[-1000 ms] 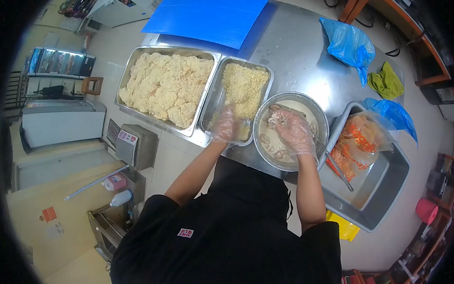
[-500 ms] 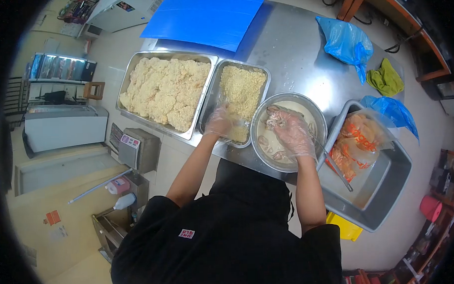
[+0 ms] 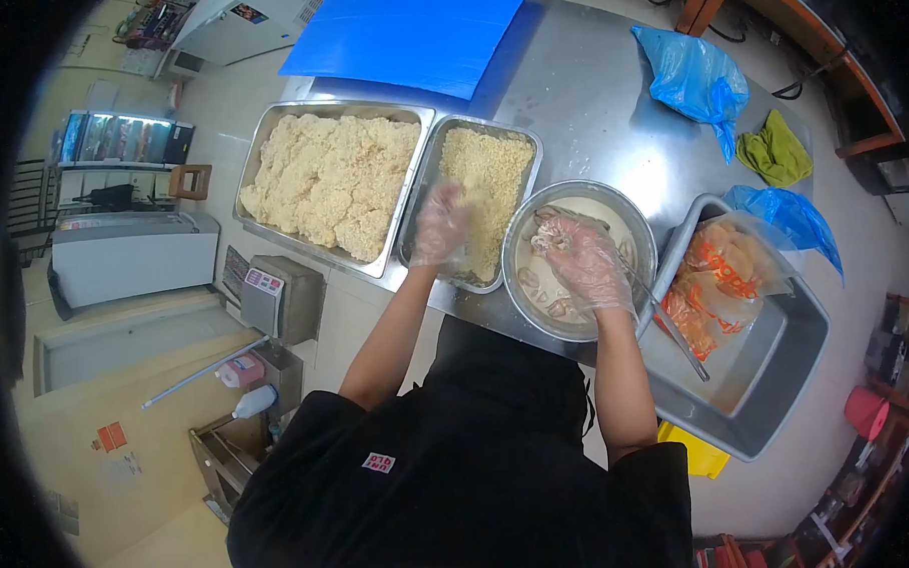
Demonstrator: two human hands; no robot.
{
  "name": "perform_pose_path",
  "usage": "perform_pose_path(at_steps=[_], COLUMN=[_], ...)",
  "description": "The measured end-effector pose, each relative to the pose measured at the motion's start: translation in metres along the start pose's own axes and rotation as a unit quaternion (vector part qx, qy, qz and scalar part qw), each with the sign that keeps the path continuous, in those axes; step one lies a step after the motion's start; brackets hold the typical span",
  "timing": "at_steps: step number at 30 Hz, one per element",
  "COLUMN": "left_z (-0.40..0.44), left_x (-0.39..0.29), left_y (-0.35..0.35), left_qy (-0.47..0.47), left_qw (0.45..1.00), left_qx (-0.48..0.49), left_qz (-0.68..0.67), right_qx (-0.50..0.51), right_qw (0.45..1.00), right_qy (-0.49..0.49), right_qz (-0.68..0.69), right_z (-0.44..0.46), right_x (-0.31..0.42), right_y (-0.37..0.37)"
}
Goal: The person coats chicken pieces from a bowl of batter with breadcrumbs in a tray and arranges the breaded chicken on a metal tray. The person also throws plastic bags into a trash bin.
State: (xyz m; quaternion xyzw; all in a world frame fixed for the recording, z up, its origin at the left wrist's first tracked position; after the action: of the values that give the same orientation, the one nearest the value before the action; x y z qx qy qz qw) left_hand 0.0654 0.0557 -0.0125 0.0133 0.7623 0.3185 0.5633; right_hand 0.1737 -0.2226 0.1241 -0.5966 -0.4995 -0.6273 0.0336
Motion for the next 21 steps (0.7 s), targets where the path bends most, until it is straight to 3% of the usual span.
perform_pose_path(at_steps=[1, 4, 7, 10, 13, 16, 19, 21], left_z=[0.005, -0.011, 0.015, 0.052, 0.085, 0.087, 0.069, 0.048], left_x=[0.003, -0.074, -0.025, -0.035, -0.039, -0.051, -0.06, -0.078], left_y=[-0.004, -0.002, -0.039, -0.038, -0.039, -0.039, -0.026, -0.019], left_qy=[-0.031, -0.061, -0.114, -0.076, -0.078, -0.032, -0.098, -0.001], left_qw=[0.995, 0.952, 0.886, 0.929, 0.888, 0.902, 0.904, 0.924], left_qx=[-0.067, -0.125, -0.114, -0.08, -0.114, -0.081, -0.113, -0.053], left_qz=[-0.065, 0.272, 0.434, 0.354, 0.439, 0.422, 0.401, 0.378], right_qx=[0.013, 0.025, 0.016, 0.025, 0.037, 0.038, 0.023, 0.017], right_qw=[1.0, 0.999, 0.998, 0.999, 0.998, 0.999, 1.0, 1.0], right_qy=[-0.009, 0.002, 0.014, -0.014, -0.041, -0.033, -0.01, -0.007], right_qz=[0.014, 0.048, 0.053, 0.033, 0.03, 0.022, 0.005, 0.012], right_z=[0.001, 0.003, 0.003, 0.002, -0.001, -0.003, -0.005, -0.003], right_x=[-0.003, -0.008, -0.011, -0.006, 0.003, 0.007, 0.011, 0.012], right_y=[-0.002, -0.004, -0.005, 0.0, 0.003, -0.002, 0.003, 0.006])
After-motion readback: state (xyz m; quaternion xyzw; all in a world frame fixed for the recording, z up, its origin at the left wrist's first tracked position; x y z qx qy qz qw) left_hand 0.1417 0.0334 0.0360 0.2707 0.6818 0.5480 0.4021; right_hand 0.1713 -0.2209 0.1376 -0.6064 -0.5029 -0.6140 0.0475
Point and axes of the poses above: each hand's wrist, its own z-axis towards the middle knuckle, its own y-axis out of the back of the hand, x = y × z, the point moved 2 cm from there along z, towards the middle knuckle, and after that the axes turned 2 degrees about x, right-handed, at the moved point
